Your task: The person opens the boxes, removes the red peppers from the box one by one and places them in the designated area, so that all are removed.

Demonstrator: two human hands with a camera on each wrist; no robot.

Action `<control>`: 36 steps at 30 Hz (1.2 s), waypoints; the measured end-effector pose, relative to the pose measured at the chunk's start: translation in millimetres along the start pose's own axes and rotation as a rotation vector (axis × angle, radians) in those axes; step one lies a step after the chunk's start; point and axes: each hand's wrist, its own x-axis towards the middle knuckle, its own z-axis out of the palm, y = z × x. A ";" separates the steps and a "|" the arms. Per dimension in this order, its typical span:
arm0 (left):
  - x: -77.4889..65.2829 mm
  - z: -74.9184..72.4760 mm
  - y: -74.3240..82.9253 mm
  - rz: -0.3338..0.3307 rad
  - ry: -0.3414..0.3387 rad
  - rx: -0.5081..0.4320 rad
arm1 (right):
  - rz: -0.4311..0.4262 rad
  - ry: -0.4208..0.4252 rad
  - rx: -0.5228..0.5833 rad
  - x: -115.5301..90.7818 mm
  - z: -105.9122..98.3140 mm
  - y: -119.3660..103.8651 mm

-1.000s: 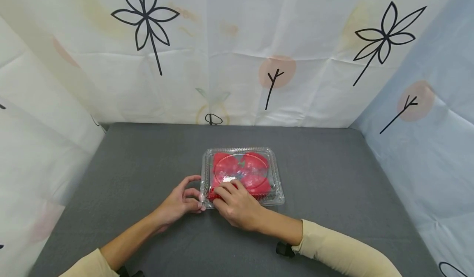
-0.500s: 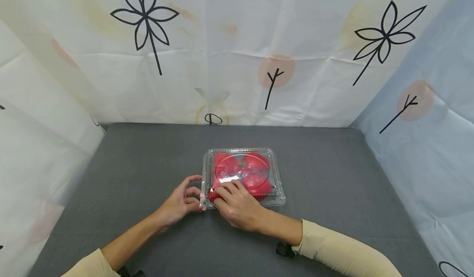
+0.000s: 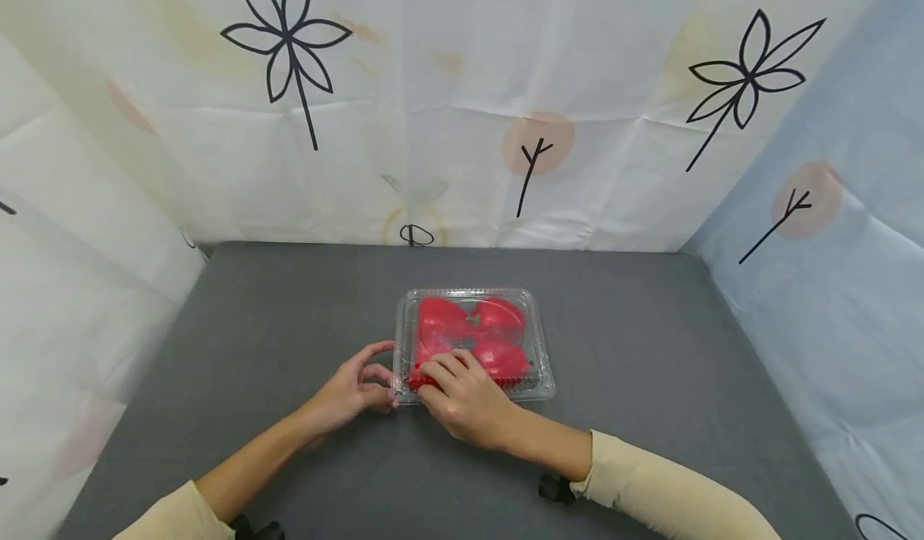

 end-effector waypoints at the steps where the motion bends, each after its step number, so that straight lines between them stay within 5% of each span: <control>1: -0.1 0.3 0.2 -0.004 0.005 -0.004 | 0.001 -0.003 0.001 -0.5 -0.1 0.0; 10: -0.6 6.7 3.1 -0.033 0.052 -0.026 | -0.042 -0.046 -0.069 -11.5 -9.4 4.6; 14: -1.0 7.6 5.0 -0.044 0.062 -0.023 | 0.008 -0.039 -0.070 -22.0 -16.7 11.0; 27: -0.5 6.7 8.7 -0.050 0.057 -0.004 | 0.311 -0.075 -0.088 -56.8 -38.7 28.1; 36: 1.4 8.1 9.2 -0.054 0.057 0.003 | 0.681 -0.081 -0.075 -70.0 -43.8 24.6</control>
